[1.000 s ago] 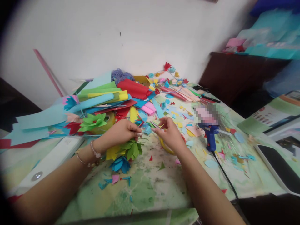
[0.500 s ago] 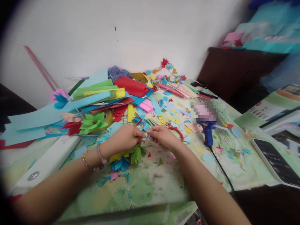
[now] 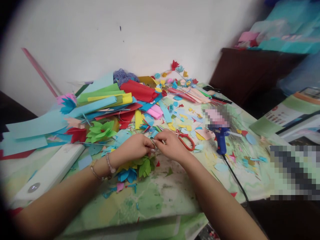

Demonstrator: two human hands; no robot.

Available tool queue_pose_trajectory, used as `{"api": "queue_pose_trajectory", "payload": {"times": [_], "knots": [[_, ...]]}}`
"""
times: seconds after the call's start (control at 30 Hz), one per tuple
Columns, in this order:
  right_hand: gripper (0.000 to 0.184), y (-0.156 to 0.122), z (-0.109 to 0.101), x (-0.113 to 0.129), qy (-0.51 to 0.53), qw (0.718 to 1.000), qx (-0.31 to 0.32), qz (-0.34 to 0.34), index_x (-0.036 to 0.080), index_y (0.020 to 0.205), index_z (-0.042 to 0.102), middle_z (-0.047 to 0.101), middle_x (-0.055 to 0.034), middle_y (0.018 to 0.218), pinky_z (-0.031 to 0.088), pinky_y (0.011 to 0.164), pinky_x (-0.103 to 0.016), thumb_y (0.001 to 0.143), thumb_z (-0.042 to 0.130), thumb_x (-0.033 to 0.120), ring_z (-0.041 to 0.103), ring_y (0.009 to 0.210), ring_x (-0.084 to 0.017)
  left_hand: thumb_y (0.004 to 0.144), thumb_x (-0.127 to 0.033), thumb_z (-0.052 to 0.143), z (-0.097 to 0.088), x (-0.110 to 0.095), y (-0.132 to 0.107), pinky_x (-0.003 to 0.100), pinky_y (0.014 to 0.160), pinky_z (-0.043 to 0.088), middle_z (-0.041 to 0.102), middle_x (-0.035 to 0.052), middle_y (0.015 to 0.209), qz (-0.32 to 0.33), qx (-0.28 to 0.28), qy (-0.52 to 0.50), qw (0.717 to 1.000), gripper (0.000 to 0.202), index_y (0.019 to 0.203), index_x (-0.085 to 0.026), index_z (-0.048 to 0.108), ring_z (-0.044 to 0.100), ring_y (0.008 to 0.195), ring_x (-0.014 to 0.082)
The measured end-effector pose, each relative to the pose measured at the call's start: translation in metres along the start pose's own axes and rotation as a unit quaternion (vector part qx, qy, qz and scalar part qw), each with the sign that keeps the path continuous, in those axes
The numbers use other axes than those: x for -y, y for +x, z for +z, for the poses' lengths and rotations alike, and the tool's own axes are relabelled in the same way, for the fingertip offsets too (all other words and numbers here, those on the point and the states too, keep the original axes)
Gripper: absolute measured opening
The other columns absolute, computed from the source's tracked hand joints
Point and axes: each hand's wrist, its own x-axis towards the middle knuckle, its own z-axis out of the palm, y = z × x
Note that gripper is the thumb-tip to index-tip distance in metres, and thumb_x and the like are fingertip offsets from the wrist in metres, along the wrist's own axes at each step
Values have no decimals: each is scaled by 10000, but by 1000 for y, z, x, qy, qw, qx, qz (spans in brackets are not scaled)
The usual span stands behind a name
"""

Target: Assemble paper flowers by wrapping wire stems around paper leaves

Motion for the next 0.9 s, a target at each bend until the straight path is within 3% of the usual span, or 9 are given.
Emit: {"api": "queue_pose_trajectory", "payload": {"times": [0.2,0.33,0.47,0.6,0.67,0.73,0.83,0.9], "knots": [[216,-3,0,3,-110,985,-28,-132,175,642,540,545,-2,615,299,716,-321,845,470,146,441,691,-152,658,-123,525,1,3,2,227,554,370,668,16,604,-19,8,-14,1000,269,768,-190,762,553,606,156],[195,-6,2,4,-173,963,-32,-205,181,689,543,533,-23,648,312,706,-327,853,442,151,414,719,-173,669,-142,508,-2,5,3,236,537,356,656,24,571,-37,-25,-7,999,236,662,-189,739,545,567,153],[195,-8,4,5,-209,953,-53,-214,194,784,604,583,-40,698,329,782,-361,893,442,193,438,784,-195,666,-165,509,-5,9,4,247,531,329,640,28,558,-44,-50,4,998,209,615,-182,711,533,567,154],[147,-8,3,5,-120,970,-58,-201,201,919,634,611,-38,743,351,764,-351,871,496,216,479,780,-188,663,-141,482,-9,9,1,249,534,322,667,28,628,-39,-69,50,996,249,688,-195,724,547,597,154],[167,-7,1,6,-37,983,-35,-174,197,949,633,610,-34,764,370,719,-321,871,490,235,502,748,-168,700,-145,471,-9,5,-1,264,551,331,692,48,698,-31,-93,117,988,265,729,-195,730,576,636,172],[200,-6,2,8,65,992,-36,-98,186,881,634,599,-28,757,385,653,-282,887,471,303,509,693,-145,759,-157,455,-9,1,-4,283,579,348,703,73,737,-12,-117,190,975,276,743,-187,729,601,664,195],[344,-4,8,11,183,978,-89,52,181,658,589,522,6,598,357,537,-244,860,500,446,450,554,-114,821,-156,423,-6,-3,-5,300,619,374,704,80,737,13,-133,248,960,306,747,-184,719,624,678,208],[354,-3,13,13,198,967,-117,105,182,625,598,474,25,523,328,496,-237,822,550,472,409,499,-102,825,-143,414,-4,-3,-4,302,617,379,706,76,742,13,-134,259,956,311,751,-189,713,631,689,215]]}}
